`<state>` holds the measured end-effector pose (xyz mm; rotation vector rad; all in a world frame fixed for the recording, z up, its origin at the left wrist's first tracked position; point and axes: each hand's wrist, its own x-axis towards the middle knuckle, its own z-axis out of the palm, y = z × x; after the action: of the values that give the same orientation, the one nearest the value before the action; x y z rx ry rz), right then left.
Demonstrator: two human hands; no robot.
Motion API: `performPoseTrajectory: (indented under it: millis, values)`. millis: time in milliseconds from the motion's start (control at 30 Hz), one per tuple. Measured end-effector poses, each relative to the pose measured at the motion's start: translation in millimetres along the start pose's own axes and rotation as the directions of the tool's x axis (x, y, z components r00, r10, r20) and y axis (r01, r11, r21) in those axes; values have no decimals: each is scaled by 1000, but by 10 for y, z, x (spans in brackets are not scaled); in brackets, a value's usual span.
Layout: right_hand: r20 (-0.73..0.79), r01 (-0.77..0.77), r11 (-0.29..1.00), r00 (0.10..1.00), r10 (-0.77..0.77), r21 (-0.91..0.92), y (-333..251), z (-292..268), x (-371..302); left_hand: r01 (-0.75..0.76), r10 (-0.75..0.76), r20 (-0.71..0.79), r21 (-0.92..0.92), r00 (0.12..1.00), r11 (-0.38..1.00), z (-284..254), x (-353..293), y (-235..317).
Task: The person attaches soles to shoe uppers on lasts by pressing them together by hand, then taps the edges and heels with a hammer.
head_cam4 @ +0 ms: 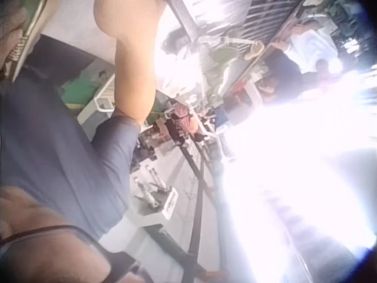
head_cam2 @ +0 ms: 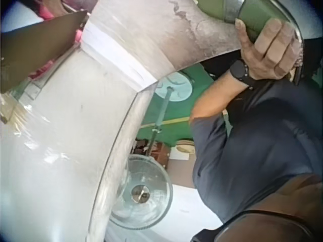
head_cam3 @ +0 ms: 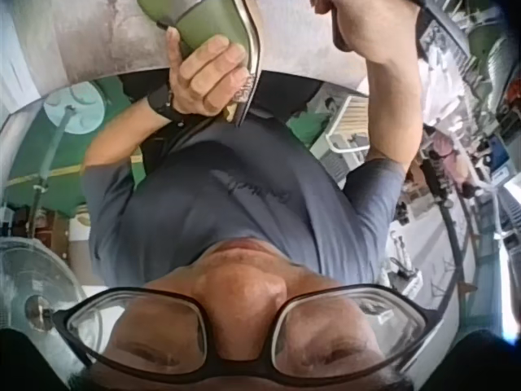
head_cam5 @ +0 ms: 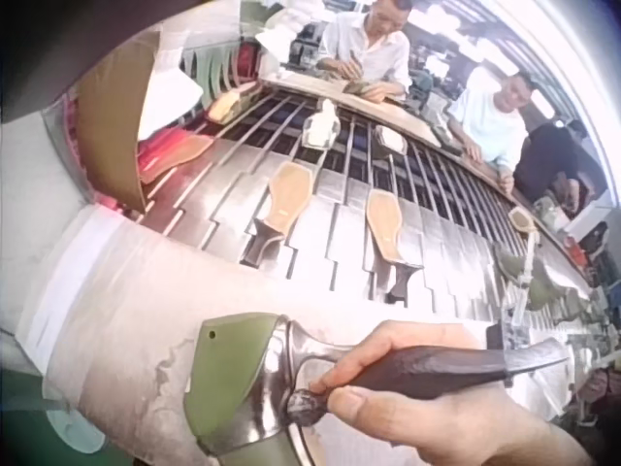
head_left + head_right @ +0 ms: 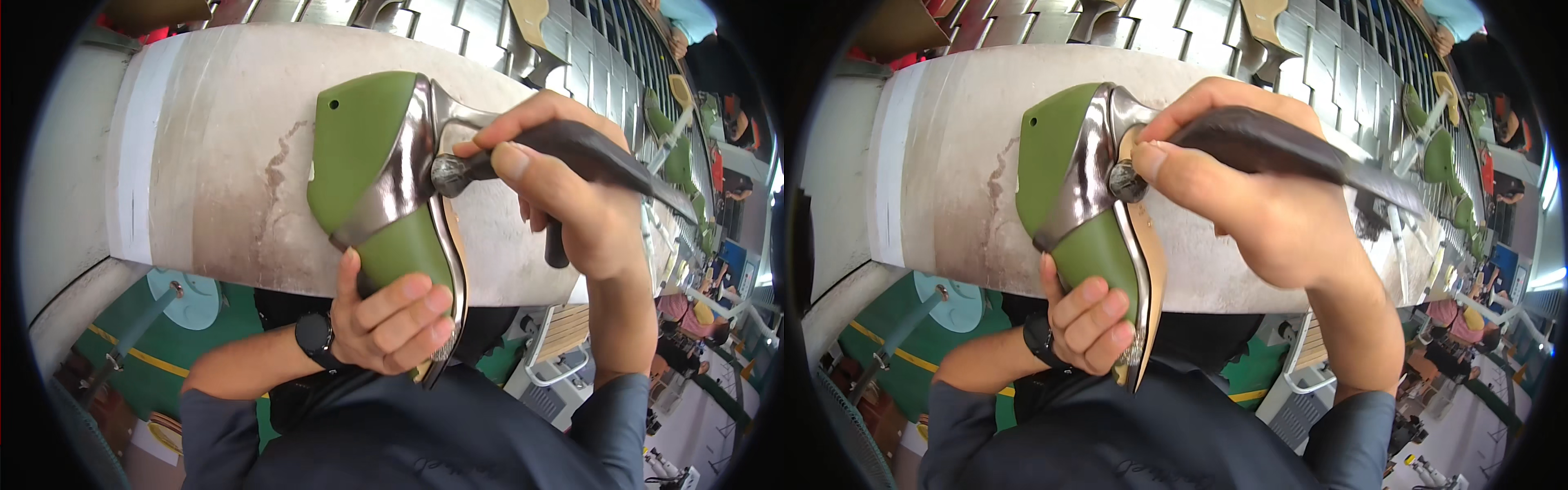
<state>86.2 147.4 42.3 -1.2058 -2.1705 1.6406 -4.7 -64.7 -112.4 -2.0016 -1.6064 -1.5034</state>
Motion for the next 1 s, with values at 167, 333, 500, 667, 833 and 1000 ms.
performPoseTrajectory:
  millis: [167, 333, 500, 667, 833, 1000]
  values:
    - [76, -8, 998, 997, 2, 70, 112, -154, -108, -27, 26, 39, 23, 999, 999, -21, 80, 5]
    - [112, -12, 994, 994, -1, 110, 137, -152, -118, -28, 28, -24, 38, 999, 999, -6, 92, 20]
    - [-7, 44, 959, 999, -44, 280, 328, 40, -535, -54, 56, -54, 40, 997, 998, -47, 78, -53]
    - [-422, 352, 932, 860, -286, 86, 184, 281, -1434, -116, 111, 54, 106, 992, 988, -142, 52, -111]
    - [-336, 331, 944, 891, -306, 16, 344, 379, -1539, -130, 123, 77, 89, 989, 988, -96, 131, -36]
    - [-260, 206, 959, 953, -153, 193, 252, 324, -1216, -73, 66, 86, 71, 994, 995, -119, 118, 76]
